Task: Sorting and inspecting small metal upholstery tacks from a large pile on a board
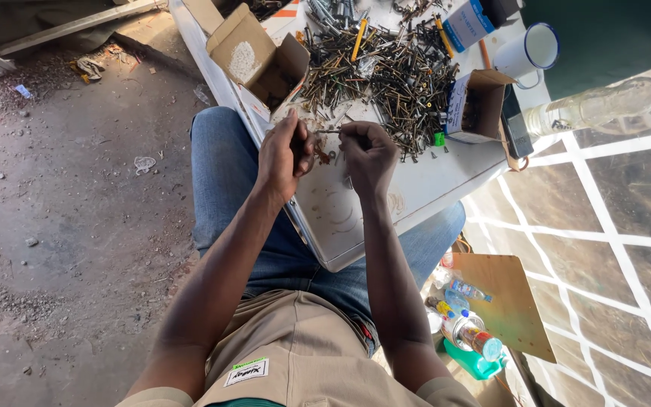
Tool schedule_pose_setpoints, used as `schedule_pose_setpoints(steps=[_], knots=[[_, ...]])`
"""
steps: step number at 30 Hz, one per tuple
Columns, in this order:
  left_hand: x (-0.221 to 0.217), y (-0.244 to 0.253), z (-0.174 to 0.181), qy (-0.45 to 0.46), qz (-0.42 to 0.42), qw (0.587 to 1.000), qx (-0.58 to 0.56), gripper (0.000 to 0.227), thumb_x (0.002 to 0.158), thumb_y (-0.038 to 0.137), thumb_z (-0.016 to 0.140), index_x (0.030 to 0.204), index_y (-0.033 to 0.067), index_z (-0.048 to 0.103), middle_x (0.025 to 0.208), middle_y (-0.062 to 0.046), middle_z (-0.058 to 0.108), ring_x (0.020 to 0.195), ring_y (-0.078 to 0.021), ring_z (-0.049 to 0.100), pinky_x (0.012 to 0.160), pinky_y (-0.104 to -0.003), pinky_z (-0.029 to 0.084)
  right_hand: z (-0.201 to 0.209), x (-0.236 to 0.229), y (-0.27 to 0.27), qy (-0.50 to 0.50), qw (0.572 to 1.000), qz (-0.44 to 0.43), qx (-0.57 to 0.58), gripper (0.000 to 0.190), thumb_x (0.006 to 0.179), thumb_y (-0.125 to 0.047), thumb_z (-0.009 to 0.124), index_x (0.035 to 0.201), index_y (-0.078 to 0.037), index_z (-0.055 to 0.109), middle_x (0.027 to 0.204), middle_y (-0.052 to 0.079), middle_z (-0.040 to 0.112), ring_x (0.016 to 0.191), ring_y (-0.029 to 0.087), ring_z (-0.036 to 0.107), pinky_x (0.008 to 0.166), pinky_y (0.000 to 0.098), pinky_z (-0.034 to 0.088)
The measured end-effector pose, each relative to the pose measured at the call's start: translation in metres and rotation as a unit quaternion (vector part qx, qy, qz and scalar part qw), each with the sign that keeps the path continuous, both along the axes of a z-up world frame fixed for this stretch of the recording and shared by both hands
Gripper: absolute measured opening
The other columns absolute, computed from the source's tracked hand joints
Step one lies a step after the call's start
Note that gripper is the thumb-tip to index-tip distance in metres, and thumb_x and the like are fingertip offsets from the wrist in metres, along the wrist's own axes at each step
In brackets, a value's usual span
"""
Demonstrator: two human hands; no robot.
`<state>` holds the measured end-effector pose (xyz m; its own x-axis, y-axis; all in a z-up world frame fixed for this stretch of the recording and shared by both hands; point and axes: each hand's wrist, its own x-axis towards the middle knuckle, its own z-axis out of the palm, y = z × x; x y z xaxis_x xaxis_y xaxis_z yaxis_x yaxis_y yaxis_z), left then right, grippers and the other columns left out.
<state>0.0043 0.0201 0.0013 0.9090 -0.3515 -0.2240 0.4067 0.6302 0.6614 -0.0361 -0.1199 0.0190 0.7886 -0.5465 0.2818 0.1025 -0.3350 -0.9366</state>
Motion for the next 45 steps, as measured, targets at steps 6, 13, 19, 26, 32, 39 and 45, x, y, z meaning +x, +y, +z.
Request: schedule_pose_setpoints(steps=[6, 13, 19, 26, 32, 39, 45], knots=[[0.0, -0.001, 0.001, -0.001, -0.002, 1.0, -0.001, 0.038, 0.108, 0.041, 0.055, 0.086, 0.0098, 0.054, 0.064, -0.01, 0.052, 0.039, -0.0151, 0.047, 0.037, -0.023, 0.031, 0.002, 0.008, -0.006, -0.011, 0.999, -0.052, -0.003, 0.014, 0.076, 0.007, 0.073, 0.079, -0.006, 0.077, 0.081, 0.014, 0.076, 0.072, 0.016, 0.072, 0.065, 0.029, 0.061], [0.0, -0.001, -0.005, -0.006, -0.004, 1.0, 0.009, 0.039, 0.109, 0.041, 0.054, 0.087, 0.009, 0.057, 0.066, -0.012, 0.055, 0.041, -0.0167, 0.05, 0.039, -0.025, 0.032, 0.003, 0.007, -0.01, -0.03, 0.998, -0.03, 0.047, 0.011, 0.08, 0.01, 0.071, 0.081, 0.0, 0.074, 0.086, 0.019, 0.075, 0.069, 0.018, 0.072, 0.061, 0.0296, 0.062], [0.003, -0.007, -0.008, -0.04, -0.009, 0.997, 0.068, 0.041, 0.11, 0.043, 0.051, 0.089, 0.0088, 0.061, 0.068, -0.012, 0.057, 0.044, -0.0165, 0.051, 0.041, -0.026, 0.033, 0.03, -0.006, 0.008, -0.062, 0.991, -0.005, 0.118, 0.009, 0.083, 0.012, 0.072, 0.082, 0.004, 0.071, 0.09, 0.021, 0.073, 0.076, 0.02, 0.072, 0.064, 0.0302, 0.064], [0.0, -0.016, 0.002, -0.042, -0.005, 0.996, 0.082, 0.044, 0.11, 0.044, 0.049, 0.087, 0.0082, 0.059, 0.057, -0.009, 0.051, 0.036, -0.0149, 0.046, 0.036, -0.024, 0.031, 0.036, -0.013, 0.014, -0.051, 0.995, 0.074, 0.051, 0.011, 0.083, 0.014, 0.077, 0.083, 0.004, 0.073, 0.091, 0.023, 0.073, 0.081, 0.025, 0.075, 0.064, 0.0305, 0.063], [-0.003, -0.018, -0.008, -0.041, -0.015, 0.991, 0.128, 0.042, 0.108, 0.041, 0.056, 0.081, 0.0084, 0.059, 0.052, -0.01, 0.05, 0.032, -0.0154, 0.044, 0.031, -0.024, 0.029, 0.04, -0.021, 0.018, -0.044, 0.995, 0.052, 0.078, 0.008, 0.086, 0.011, 0.076, 0.084, 0.004, 0.072, 0.091, 0.022, 0.073, 0.081, 0.019, 0.073, 0.066, 0.0283, 0.064], [0.0, -0.014, -0.003, -0.026, -0.036, 0.995, 0.09, 0.043, 0.109, 0.041, 0.053, 0.079, 0.0103, 0.056, 0.056, -0.009, 0.053, 0.033, -0.0125, 0.043, 0.034, -0.022, 0.029, 0.03, -0.029, 0.01, -0.072, 0.983, 0.021, 0.166, 0.009, 0.087, 0.011, 0.072, 0.084, 0.002, 0.07, 0.091, 0.021, 0.072, 0.079, 0.02, 0.073, 0.063, 0.0276, 0.064], [-0.003, -0.002, -0.021, 0.119, -0.047, 0.979, -0.157, 0.038, 0.107, 0.041, 0.05, 0.094, 0.0072, 0.063, 0.072, -0.013, 0.063, 0.048, -0.018, 0.058, 0.041, -0.025, 0.04, 0.019, -0.042, -0.008, -0.096, 0.855, 0.037, 0.508, 0.007, 0.088, -0.002, 0.058, 0.092, -0.006, 0.063, 0.082, 0.009, 0.067, 0.068, 0.015, 0.069, 0.054, 0.0206, 0.054]])
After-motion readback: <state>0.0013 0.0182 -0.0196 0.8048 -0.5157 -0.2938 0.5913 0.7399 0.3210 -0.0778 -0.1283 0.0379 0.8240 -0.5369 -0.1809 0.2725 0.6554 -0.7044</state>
